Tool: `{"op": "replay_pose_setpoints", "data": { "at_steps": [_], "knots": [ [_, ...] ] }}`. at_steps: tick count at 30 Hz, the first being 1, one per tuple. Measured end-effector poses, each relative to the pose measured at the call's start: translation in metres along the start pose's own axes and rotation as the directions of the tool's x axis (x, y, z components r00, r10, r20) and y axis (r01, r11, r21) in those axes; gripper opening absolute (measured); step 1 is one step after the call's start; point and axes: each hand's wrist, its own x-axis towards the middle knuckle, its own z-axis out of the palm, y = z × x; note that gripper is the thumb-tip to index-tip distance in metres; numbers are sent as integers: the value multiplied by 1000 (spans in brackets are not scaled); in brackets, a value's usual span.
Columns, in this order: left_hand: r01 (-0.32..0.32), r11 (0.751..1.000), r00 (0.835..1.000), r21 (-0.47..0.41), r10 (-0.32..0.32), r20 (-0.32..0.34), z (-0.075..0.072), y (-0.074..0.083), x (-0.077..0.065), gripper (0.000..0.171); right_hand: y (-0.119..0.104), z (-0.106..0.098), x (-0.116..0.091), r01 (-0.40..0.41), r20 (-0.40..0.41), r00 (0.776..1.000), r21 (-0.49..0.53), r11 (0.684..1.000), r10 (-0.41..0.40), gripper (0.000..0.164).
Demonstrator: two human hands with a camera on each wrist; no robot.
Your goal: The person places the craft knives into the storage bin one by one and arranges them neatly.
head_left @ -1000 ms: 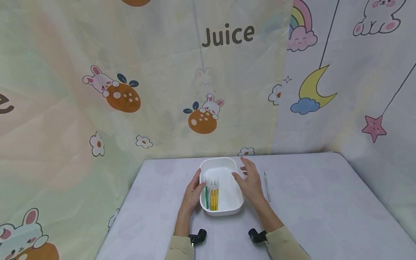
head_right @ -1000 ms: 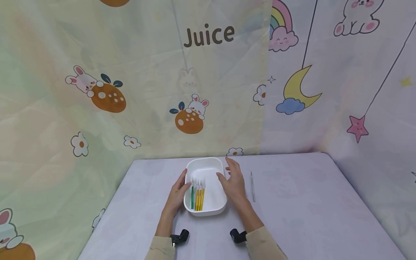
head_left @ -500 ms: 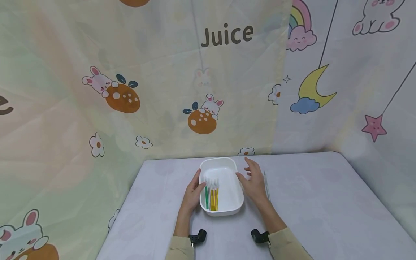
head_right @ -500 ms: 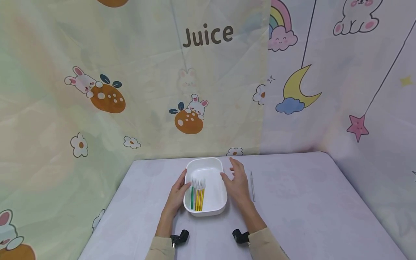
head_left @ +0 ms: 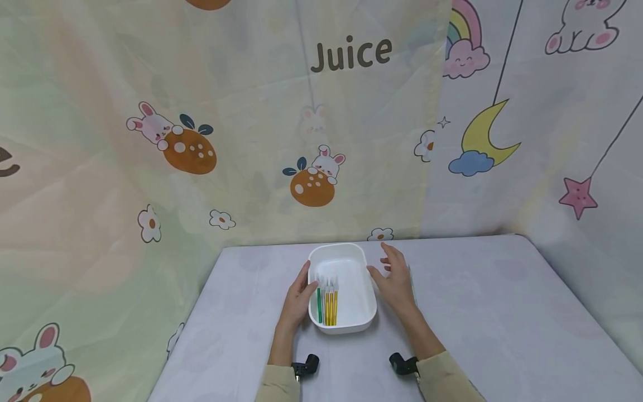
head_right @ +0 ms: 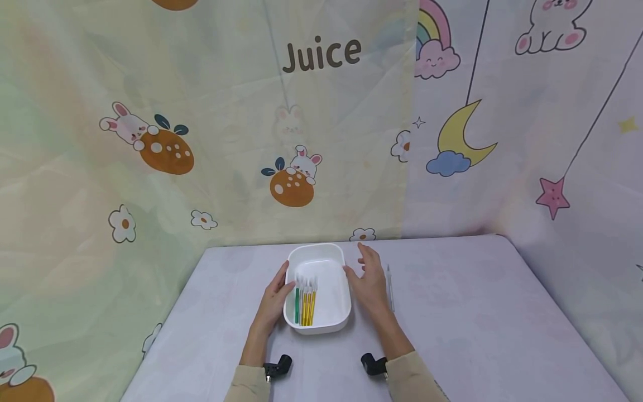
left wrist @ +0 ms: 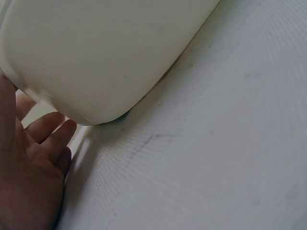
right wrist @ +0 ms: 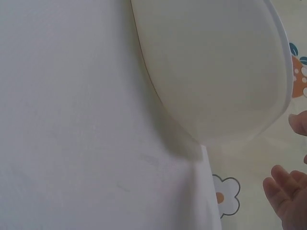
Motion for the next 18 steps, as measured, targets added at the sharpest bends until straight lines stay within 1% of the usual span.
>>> {"op": "replay_pose_setpoints", "data": {
  "at_steps": [6, 13, 18],
  "knots": [
    [9, 1000, 1000, 7, -9, -3, 0, -1, 0, 61, 1, -7, -2, -4, 1, 1000, -18, 1000, 4, 73],
    [-7, 1000, 1000, 4, 7, 3, 0, -2, 0, 61, 7, -15, -1, -17, -6, 1000, -24, 1000, 17, 72],
    [-6, 1000, 1000, 10, 6, 5, 0, 0, 0, 61, 12, -20, 2, -31, -16, 999, -24, 999, 31, 72]
  ]
}}
